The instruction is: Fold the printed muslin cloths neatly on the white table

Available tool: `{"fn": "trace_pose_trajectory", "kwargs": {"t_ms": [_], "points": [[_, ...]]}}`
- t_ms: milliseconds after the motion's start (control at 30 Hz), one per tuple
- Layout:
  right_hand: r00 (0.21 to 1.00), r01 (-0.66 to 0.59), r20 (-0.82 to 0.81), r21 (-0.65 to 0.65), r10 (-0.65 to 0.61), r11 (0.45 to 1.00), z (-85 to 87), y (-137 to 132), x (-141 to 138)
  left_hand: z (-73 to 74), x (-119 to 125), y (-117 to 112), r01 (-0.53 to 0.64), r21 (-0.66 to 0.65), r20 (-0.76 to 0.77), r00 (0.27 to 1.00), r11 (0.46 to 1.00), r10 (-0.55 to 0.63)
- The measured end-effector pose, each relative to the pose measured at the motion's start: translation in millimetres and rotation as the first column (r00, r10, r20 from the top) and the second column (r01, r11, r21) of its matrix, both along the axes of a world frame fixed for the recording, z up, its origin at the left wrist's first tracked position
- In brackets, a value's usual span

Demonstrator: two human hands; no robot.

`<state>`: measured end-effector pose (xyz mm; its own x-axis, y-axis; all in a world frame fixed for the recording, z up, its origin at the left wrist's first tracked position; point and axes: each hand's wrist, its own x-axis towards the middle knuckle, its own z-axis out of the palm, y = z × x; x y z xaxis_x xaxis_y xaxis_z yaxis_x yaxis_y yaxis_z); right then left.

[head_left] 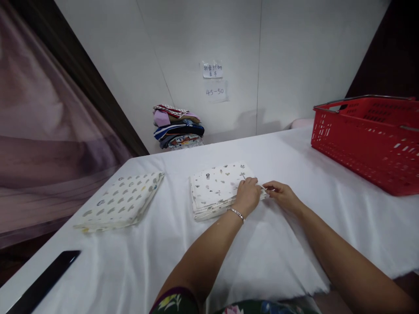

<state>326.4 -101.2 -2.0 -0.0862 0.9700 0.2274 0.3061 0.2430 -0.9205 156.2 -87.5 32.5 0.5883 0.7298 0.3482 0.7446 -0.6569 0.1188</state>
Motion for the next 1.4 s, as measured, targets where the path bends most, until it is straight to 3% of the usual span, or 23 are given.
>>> {"fn": "trace_pose_trajectory", "kwargs": {"t_ms": [333, 500, 700, 933, 1400], "points": [[0.990, 0.046, 0.127, 0.132, -0.063, 0.990, 6.9, -3, -4, 0.1, 4, -5, 0.114, 0.062, 0.028, 0.993, 0.992, -0.116], [0.984, -0.029, 0.178, 0.265, -0.019, 0.964, 10.3, -5, -5, 1.9, 0, -14, 0.127, 0.090, 0.034, 0.991, 0.988, -0.131], [0.983, -0.054, 0.185, 0.210, 0.014, 0.976, 16.9, -12, -1, -1.6, -2, -13, 0.093, 0.133, 0.053, 0.993, 0.987, -0.101], [0.960, -0.076, 0.279, 0.210, 0.015, 0.975, 9.9, -7, 1, -6.8, 0, -10, 0.085, 0.118, 0.076, 0.993, 0.989, -0.095], [0.903, -0.024, 0.421, 0.247, -0.085, 0.969, 11.7, -10, -3, -5.1, -2, -12, 0.031, -0.015, 0.138, 0.990, 0.999, -0.028]]}}
